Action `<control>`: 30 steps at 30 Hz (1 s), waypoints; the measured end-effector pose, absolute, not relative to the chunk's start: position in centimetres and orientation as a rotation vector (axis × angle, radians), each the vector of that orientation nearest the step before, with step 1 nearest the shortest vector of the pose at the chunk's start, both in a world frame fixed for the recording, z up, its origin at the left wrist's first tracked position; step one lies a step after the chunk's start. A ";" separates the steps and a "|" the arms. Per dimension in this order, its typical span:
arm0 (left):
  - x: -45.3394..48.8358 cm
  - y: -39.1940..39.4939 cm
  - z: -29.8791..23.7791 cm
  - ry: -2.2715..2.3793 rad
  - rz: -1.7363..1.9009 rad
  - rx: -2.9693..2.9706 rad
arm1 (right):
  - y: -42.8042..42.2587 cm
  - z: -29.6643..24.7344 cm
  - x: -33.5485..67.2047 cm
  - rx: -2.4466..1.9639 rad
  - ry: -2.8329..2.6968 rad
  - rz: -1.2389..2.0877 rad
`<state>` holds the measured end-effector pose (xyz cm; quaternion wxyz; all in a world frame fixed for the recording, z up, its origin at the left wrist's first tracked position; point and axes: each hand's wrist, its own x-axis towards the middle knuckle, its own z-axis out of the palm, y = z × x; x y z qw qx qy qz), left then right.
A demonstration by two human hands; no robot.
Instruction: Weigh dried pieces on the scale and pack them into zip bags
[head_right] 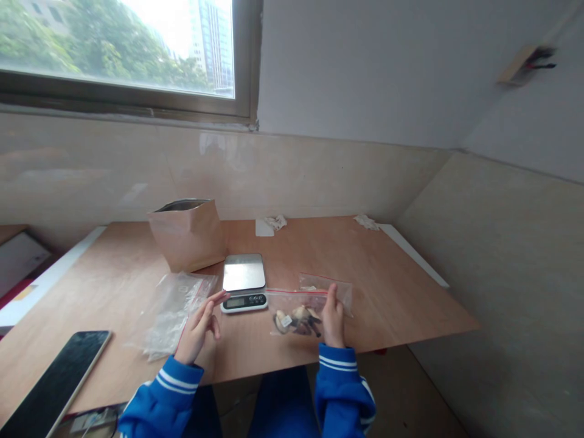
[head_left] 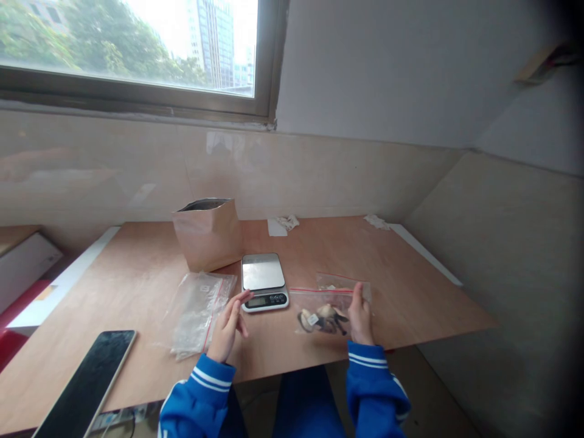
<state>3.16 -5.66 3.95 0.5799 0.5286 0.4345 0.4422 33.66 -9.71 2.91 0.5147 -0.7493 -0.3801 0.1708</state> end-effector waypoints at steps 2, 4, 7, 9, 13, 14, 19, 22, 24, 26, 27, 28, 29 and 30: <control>2.0 -5.5 4.4 1.043 1.048 1.276 | -10.2 2.6 36.9 -1.857 -0.752 0.495; 0.9 -5.2 4.9 1.091 1.048 1.314 | -10.5 2.4 39.7 -1.933 -0.673 0.498; -0.4 -4.7 5.7 1.128 1.124 1.435 | -10.7 2.4 42.2 -1.974 -0.699 0.284; -1.0 -4.3 6.0 1.150 1.188 1.523 | -10.9 2.3 42.6 -1.932 -0.730 -0.042; -1.9 -2.9 6.3 1.261 1.297 1.536 | -11.9 1.7 41.0 -1.956 -0.687 -0.582; -2.1 -2.4 6.3 1.290 1.345 1.519 | -12.1 1.4 40.2 -1.990 -0.674 -0.629; -4.0 2.3 6.1 1.543 1.544 1.481 | -12.6 -0.9 37.0 -2.143 -0.646 -0.611; -5.6 5.7 5.4 1.658 1.598 1.515 | -12.0 -2.3 36.1 -2.186 -0.752 -0.498; -6.5 7.7 4.6 1.626 1.640 1.530 | -11.3 -2.9 35.8 -2.233 -0.800 -0.375; -7.1 9.2 3.8 1.599 1.600 1.488 | -10.3 -3.2 35.8 -2.293 -0.818 -0.253; -7.3 9.7 3.3 1.592 1.558 1.464 | -9.7 -3.2 35.9 -2.312 -0.836 -0.206; -7.3 10.2 2.9 1.578 1.515 1.448 | -9.1 -3.2 36.0 -2.321 -0.867 -0.169; -7.3 10.6 2.6 1.556 1.475 1.446 | -8.5 -3.1 36.2 -2.318 -0.908 -0.140; -7.2 10.9 2.3 1.527 1.438 1.458 | -7.8 -3.1 36.4 -2.311 -0.951 -0.114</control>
